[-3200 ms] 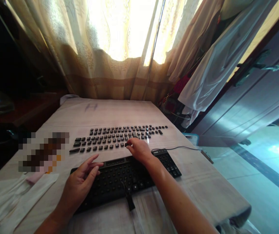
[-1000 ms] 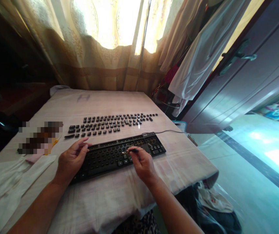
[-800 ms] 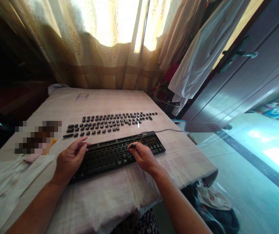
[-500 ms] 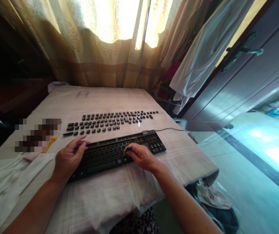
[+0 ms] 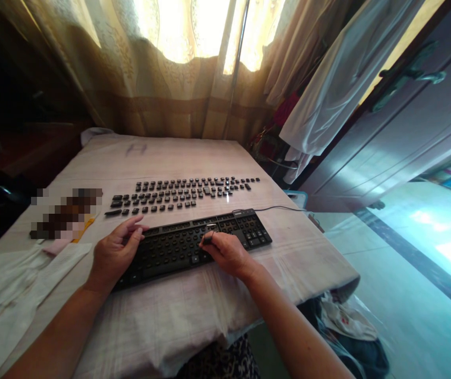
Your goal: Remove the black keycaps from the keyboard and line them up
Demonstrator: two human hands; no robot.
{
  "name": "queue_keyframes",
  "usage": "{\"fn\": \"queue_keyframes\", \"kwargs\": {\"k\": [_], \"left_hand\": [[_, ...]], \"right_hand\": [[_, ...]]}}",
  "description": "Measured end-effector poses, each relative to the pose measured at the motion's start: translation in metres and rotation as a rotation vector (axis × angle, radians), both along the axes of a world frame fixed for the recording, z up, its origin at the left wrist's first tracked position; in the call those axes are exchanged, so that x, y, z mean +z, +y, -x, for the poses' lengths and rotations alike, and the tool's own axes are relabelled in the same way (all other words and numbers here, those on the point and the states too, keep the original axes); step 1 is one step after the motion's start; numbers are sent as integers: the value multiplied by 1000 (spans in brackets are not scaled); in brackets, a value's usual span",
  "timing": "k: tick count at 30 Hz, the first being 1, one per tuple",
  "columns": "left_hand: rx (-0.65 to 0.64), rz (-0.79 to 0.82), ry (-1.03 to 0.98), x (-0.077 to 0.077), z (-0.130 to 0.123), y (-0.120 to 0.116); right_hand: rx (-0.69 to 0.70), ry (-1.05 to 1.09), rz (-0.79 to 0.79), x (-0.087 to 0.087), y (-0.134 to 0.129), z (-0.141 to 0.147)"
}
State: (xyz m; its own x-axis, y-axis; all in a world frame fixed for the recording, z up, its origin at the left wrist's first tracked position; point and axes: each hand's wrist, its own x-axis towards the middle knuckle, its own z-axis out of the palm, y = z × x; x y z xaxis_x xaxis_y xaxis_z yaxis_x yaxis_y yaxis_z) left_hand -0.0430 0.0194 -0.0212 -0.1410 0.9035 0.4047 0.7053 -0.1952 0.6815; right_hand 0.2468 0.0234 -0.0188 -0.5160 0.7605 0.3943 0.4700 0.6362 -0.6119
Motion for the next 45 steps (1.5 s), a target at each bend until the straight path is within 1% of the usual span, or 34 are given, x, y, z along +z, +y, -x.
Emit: {"fn": "queue_keyframes", "kwargs": {"k": [9,12,15,18,21,24,27,30,32,36,39,42,45], "left_hand": [[3,27,7,0,-1,1],[5,38,15,-1,-1,1],[3,35,19,-1,-1,1],[-3,31,25,-1,-1,1],[-4,-7,55,1,-2,-1],[-64,-62,69,6,-8,-7],[-227,-68,19,11,-20,-16],[-379,6,-64,14,-31,-24],[-422,81,-110,14,-37,-27],[-418,250,-232,10,-41,-29],[-403,329,-373,6,-42,-27],[-410,382,-521,6,-42,-25],[-425,456,-636,13,-41,-23]], "right_hand": [[-112,149,12,-13,-6,3],[-125,229,70,-17,-6,4],[-182,422,151,-20,-4,3],[-240,598,225,-19,-2,2],[-207,660,296,-13,-4,6],[-187,706,345,-7,-9,16],[-170,717,357,-1,-14,29],[-129,716,335,2,-17,45],[-97,704,308,4,-18,54],[-53,636,226,9,-17,69],[-55,571,174,12,-17,76],[-85,591,136,13,-16,83],[-171,625,107,13,-13,86]]}}
